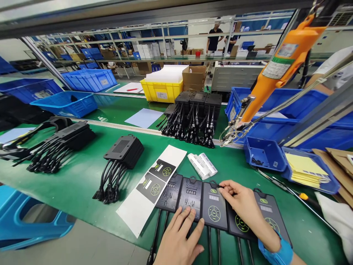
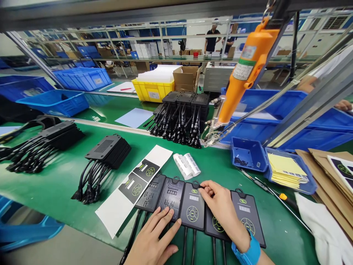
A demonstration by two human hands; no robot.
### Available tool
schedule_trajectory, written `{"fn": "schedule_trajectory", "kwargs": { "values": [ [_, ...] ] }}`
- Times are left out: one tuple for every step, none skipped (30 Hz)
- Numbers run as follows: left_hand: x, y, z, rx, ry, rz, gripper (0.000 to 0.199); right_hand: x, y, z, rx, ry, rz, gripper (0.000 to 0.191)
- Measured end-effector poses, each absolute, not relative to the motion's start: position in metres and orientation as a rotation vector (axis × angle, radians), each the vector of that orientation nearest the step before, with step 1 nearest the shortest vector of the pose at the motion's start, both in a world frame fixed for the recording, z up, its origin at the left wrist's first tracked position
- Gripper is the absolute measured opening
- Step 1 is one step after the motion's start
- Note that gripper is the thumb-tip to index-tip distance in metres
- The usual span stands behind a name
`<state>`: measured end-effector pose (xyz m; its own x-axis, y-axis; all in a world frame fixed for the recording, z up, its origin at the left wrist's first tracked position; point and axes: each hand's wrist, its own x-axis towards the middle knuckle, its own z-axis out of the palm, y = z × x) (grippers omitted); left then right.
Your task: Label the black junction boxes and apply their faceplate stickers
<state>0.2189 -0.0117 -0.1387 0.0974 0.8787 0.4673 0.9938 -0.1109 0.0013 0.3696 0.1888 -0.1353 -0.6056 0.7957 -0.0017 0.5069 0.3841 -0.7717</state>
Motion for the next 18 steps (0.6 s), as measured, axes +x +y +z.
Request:
{"fn": "schedule_trajectory", "kwargs": {
  "values": [
    [0.219,-0.012,-0.139,-2.067,-1.854,-0.514,0.034,0.371,0.189,-0.137,-1.088,-2.331,0.957,0.031],
    [0.219,-0.013,-0.139,-2.069,-1.856,-0.515,0.034,0.372,0.189,-0.138,-1.053,-2.386,0.821,0.032],
    [0.219,-0.013,-0.139,-2.073,-1.858,-0.515,0.034,0.373,0.188,-0.139,-1.028,-2.444,0.678,0.035],
    [0.219,-0.014,-0.138,-2.077,-1.86,-0.513,0.033,0.373,0.187,-0.139,-0.99,-2.508,0.537,0.038],
    [0.219,-0.014,-0.137,-2.082,-1.862,-0.509,0.033,0.374,0.185,-0.138,-0.921,-2.581,0.407,0.042],
    [0.219,-0.014,-0.137,-2.087,-1.864,-0.504,0.033,0.374,0.182,-0.137,-0.815,-2.665,0.304,0.048],
    [0.219,-0.014,-0.136,-2.088,-1.867,-0.503,0.033,0.375,0.177,-0.136,-0.677,-2.752,0.239,0.055],
    [0.219,-0.014,-0.136,-2.088,-1.869,-0.506,0.034,0.375,0.171,-0.134,-0.528,-2.827,0.209,0.067],
    [0.219,-0.014,-0.137,-2.087,-1.874,-0.509,0.035,0.376,0.164,-0.133,-0.397,-2.887,0.206,0.08],
    [0.22,-0.014,-0.137,-2.087,-1.878,-0.515,0.037,0.377,0.156,-0.133,-0.308,-2.925,0.216,0.092],
    [0.22,-0.014,-0.138,-2.087,-1.883,-0.52,0.04,0.379,0.148,-0.134,-0.261,-2.946,0.234,0.101],
    [0.221,-0.013,-0.139,-2.085,-1.888,-0.525,0.044,0.38,0.14,-0.136,-0.235,-2.96,0.262,0.107],
    [0.221,-0.013,-0.139,-2.082,-1.895,-0.528,0.048,0.382,0.132,-0.137,-0.203,-2.967,0.294,0.11],
    [0.222,-0.013,-0.14,-2.083,-1.902,-0.527,0.053,0.384,0.126,-0.138,-0.169,-2.976,0.332,0.108],
    [0.222,-0.014,-0.14,-2.09,-1.907,-0.526,0.057,0.387,0.121,-0.138,-0.13,-2.977,0.379,0.102],
    [0.221,-0.014,-0.139,-2.106,-1.912,-0.524,0.062,0.39,0.118,-0.137,-0.087,-2.977,0.449,0.095],
    [0.22,-0.016,-0.139,-2.131,-1.918,-0.523,0.064,0.395,0.116,-0.133,-0.041,-2.976,0.557,0.089],
    [0.218,-0.017,-0.138,-2.168,-1.92,-0.526,0.065,0.401,0.116,-0.128,-0.018,-2.976,0.697,0.082]
  ]
}}
